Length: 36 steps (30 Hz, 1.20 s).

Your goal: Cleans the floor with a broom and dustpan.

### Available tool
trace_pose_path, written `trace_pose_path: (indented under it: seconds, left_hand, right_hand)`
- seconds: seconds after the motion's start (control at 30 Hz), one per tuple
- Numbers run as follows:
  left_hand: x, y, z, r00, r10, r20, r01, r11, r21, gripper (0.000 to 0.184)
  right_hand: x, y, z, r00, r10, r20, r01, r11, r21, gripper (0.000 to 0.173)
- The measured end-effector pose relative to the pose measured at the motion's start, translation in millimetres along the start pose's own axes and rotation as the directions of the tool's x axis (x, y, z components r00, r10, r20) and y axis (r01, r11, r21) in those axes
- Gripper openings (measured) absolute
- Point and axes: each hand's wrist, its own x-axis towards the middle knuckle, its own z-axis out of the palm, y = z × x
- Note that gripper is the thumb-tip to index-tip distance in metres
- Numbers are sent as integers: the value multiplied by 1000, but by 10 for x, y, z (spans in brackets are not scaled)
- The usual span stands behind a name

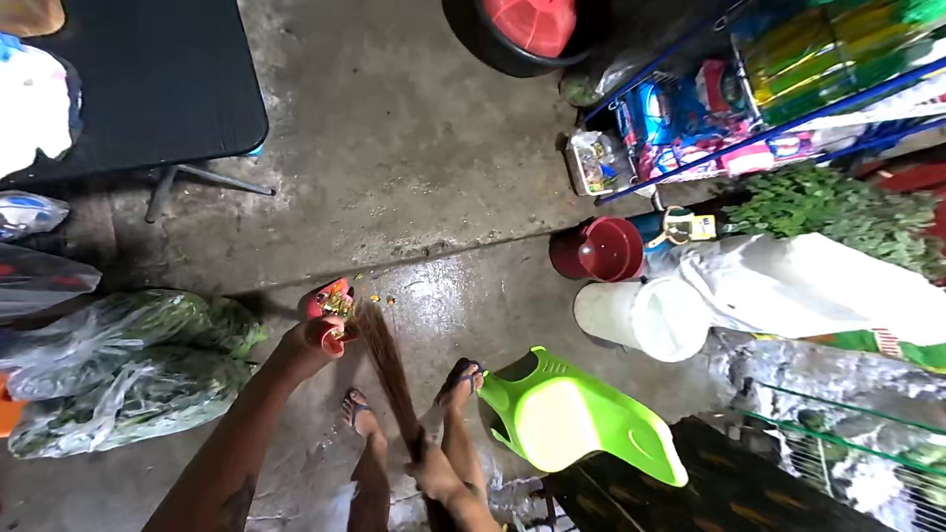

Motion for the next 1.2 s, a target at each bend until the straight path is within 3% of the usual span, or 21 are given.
trace_pose_path:
  seconds: [0.07, 0.13, 0.2, 0.27, 0.37, 0.43, 0.53, 0.63, 0.7, 0.8, 0.87, 0.97, 1.03, 1.13, 1.2]
  left_hand:
    - [-6, -48, 22, 998, 31, -56, -30, 999, 19, 36]
    - [-11, -70, 25, 997, 46, -61, -41, 996, 76, 35]
    - [-18, -89, 4, 997, 49, -65, -40, 991, 126, 36]
    - [-4, -101, 2, 998, 20, -62, -12, 992, 126, 38]
    - [47, -144, 0, 997, -4, -73, 10, 996, 88, 40]
    - [34, -167, 0, 997, -18, -78, 23, 998, 57, 39]
    - [27, -157, -8, 997, -39, -68, 45, 996, 78, 40]
    - [-23, -133, -27, 995, -11, -99, 22, 994, 108, 39]
    - [-45, -184, -27, 995, -16, -100, 28, 993, 115, 37]
    - [-82, -240, -41, 991, -10, -130, 22, 995, 99, 37]
    - [-83, -261, -46, 992, -33, -122, 45, 995, 93, 38]
    - [-23, -235, -64, 992, -45, -116, 56, 994, 92, 38]
    - [3, -166, -79, 993, -57, -100, 66, 994, 83, 35]
    - [38, -200, -9, 985, -23, -172, 7, 996, -94, 32]
    - [61, -235, 30, 977, 6, -212, -43, 984, -172, 31]
  right_hand:
    - [-34, 284, -427, 989, -30, -145, 19, 997, -75, 94]
    - [128, 423, -904, 951, -13, -309, -18, 995, -98, 90]
    - [571, 368, -1307, 915, 57, -400, -104, 990, -96, 87]
    - [1044, 208, -1444, 906, 90, -413, -174, 970, -172, 79]
    - [1237, -126, -1067, 978, 41, -205, -126, 898, -422, 67]
    - [1005, -344, -778, 999, 41, -14, -42, 818, -574, 76]
    - [686, -307, -655, 996, -15, 83, 63, 791, -609, 91]
    - [246, -115, -853, 994, -88, 72, 112, 862, -495, 94]
    - [-16, 37, -1000, 998, -67, -18, 53, 910, -412, 90]
    - [136, 82, -1189, 975, -33, -222, -44, 941, -335, 88]
    - [483, -229, -1230, 958, -12, -287, -84, 944, -320, 88]
    - [797, -1072, -981, 984, -53, -172, -18, 923, -383, 74]
    - [924, -1440, -605, 996, -67, -64, 25, 861, -508, 78]
    - [920, -1489, -272, 1000, -24, -19, 8, 788, -615, 82]
    - [739, -1322, -308, 999, -15, -31, -9, 756, -654, 82]
